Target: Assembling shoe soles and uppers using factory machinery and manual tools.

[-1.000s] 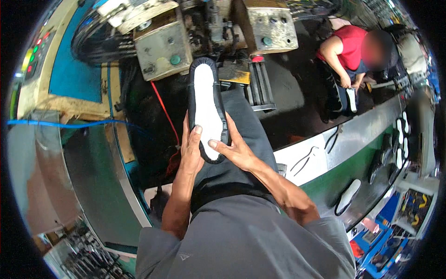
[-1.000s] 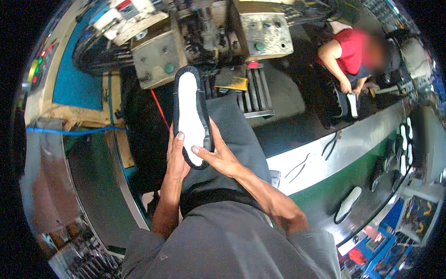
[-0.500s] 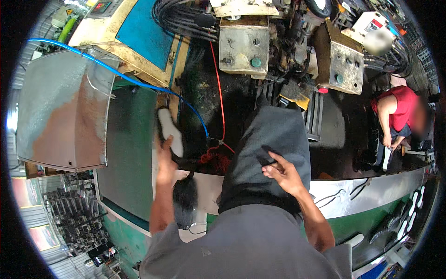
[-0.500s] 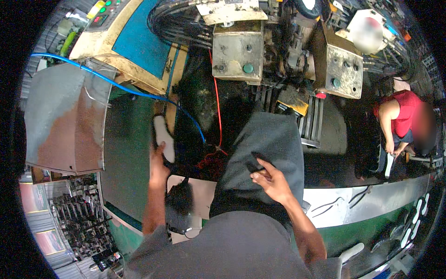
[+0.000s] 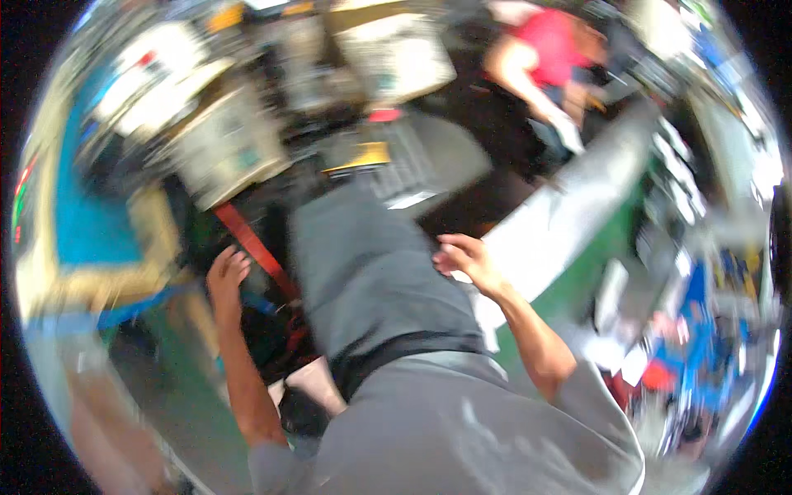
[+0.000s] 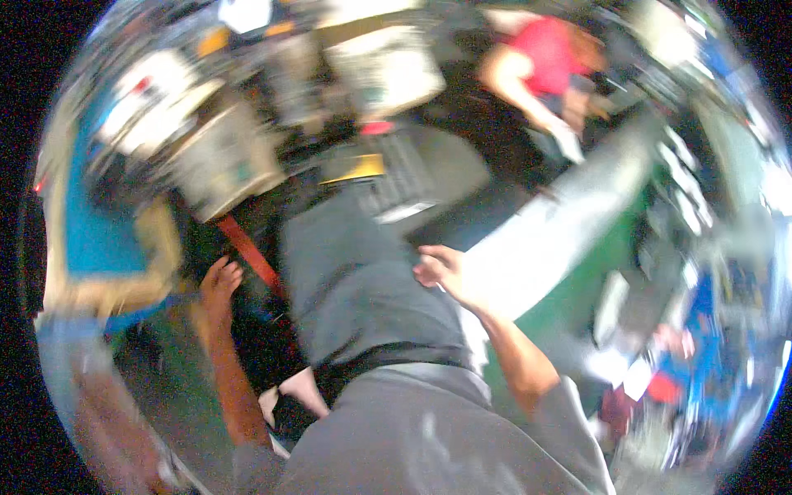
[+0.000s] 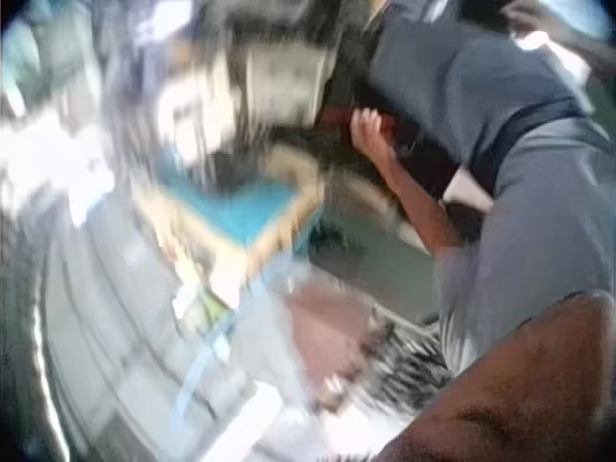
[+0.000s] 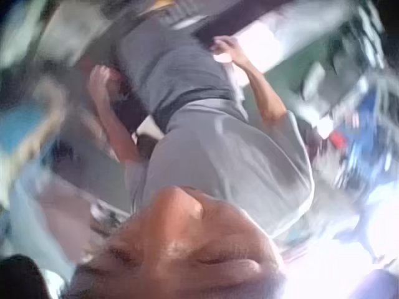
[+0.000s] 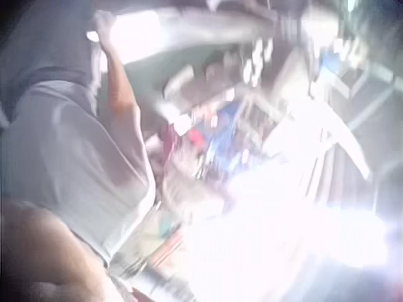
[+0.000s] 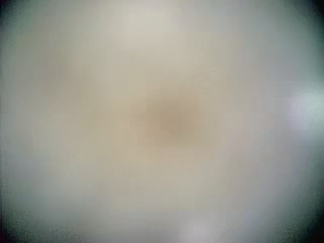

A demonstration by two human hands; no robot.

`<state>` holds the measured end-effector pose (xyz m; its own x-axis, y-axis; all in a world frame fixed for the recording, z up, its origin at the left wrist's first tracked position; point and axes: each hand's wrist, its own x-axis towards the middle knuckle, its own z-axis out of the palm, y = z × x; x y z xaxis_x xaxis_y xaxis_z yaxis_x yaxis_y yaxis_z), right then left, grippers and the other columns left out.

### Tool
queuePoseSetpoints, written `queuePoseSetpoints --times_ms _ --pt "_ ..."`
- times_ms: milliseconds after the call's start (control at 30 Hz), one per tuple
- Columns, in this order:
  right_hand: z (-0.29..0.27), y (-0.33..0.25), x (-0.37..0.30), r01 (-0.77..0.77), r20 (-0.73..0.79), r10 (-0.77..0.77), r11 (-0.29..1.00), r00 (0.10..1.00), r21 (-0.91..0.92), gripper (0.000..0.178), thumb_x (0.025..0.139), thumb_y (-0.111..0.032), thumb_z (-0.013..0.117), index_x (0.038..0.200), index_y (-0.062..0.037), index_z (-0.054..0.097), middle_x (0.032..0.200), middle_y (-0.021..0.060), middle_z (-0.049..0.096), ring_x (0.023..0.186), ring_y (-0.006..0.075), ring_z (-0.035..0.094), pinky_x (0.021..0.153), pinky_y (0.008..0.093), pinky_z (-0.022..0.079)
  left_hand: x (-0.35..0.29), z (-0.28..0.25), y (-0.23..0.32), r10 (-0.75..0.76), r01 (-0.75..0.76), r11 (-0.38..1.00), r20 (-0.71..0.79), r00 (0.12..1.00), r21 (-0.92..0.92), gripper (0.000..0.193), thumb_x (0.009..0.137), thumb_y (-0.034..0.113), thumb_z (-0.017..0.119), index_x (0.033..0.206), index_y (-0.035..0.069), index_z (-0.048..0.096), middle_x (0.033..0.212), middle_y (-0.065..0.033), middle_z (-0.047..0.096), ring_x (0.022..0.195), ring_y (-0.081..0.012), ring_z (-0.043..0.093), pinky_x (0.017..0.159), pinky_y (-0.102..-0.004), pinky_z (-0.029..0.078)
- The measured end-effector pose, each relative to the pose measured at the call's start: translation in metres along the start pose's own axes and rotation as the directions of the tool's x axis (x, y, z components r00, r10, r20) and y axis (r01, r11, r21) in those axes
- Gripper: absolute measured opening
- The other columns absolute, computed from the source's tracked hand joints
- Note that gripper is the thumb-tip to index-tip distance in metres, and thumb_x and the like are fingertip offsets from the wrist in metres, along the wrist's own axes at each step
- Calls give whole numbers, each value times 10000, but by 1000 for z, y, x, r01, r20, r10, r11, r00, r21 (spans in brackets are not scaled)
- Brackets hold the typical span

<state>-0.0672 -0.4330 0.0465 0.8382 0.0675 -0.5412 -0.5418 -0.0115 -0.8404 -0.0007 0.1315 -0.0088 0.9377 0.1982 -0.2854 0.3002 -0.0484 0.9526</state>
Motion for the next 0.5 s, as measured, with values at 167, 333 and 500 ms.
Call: queuePoseSetpoints --times_ms 167,333,500 --pt "-199 202 -98 -236 -656 57 953 753 -188 328 1074 -188 619 1150 113 722 961 191 799 812 241 783 742 378 668 -22 255 40 43 37 987 479 877 -157 585 1063 303 749 1504 -50 597 1286 -143 743 1071 -207 744 934 -333 593" --pt "-295 360 -327 -713 -917 399 639 -14 289 408 950 -274 708 1281 -49 790 1333 197 770 1280 408 723 1104 484 574 -95 382 32 41 -200 975 801 597 100 375 1116 125 627 1454 -37 646 1296 -157 749 1104 -227 745 997 -338 578" --pt "-320 393 -356 -691 -903 405 612 -145 385 711 918 -414 778 1464 3 596 1464 290 658 1361 448 647 1150 507 531 -85 339 57 -84 -106 970 708 702 220 373 1103 61 598 1446 -82 634 1342 -181 725 1158 -231 728 1035 -348 580"
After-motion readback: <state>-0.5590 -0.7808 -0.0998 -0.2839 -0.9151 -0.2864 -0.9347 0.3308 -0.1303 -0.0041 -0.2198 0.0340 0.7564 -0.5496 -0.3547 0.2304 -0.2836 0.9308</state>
